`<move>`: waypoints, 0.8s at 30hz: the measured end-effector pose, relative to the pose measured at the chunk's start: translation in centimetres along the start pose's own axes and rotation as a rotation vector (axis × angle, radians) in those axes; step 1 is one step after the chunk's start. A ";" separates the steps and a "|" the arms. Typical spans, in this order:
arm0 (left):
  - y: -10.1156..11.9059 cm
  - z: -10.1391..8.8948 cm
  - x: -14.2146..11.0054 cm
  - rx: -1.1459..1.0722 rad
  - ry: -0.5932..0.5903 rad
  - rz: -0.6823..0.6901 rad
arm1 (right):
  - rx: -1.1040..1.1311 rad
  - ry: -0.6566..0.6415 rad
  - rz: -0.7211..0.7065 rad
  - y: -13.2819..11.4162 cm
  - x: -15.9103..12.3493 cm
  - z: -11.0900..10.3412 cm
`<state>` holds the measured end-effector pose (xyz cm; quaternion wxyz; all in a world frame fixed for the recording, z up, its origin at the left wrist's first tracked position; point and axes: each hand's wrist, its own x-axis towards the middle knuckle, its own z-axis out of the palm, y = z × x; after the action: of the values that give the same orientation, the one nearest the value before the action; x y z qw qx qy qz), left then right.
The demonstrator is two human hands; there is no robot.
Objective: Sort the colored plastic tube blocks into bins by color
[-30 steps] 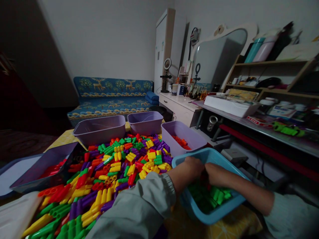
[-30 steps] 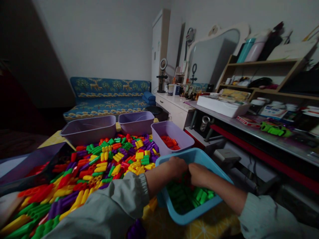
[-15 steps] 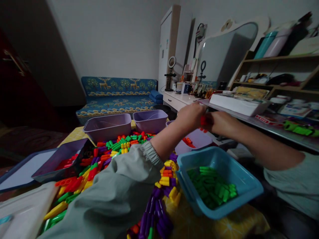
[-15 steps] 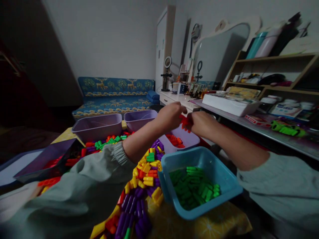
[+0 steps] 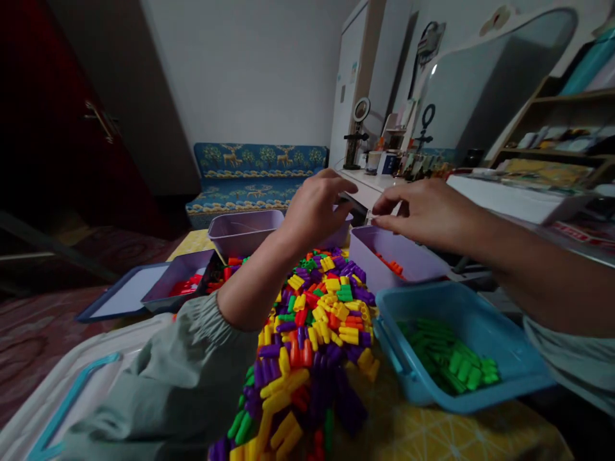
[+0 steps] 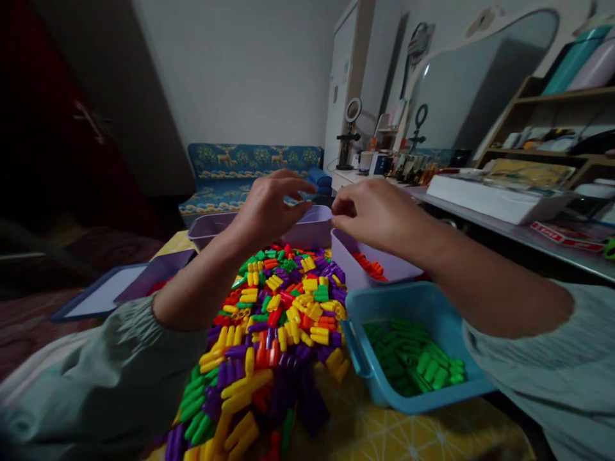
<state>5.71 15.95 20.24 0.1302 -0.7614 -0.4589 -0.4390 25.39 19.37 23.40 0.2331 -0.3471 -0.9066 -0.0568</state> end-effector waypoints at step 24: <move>-3.0 -0.1 -26.2 -0.005 -0.136 -0.689 | 0.329 -0.211 0.044 -10.5 -6.7 23.6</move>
<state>-1.80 2.22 -0.94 -0.0585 -0.5896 -0.6955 -0.4066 13.81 13.64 0.03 0.1916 -0.3278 -0.9153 0.1341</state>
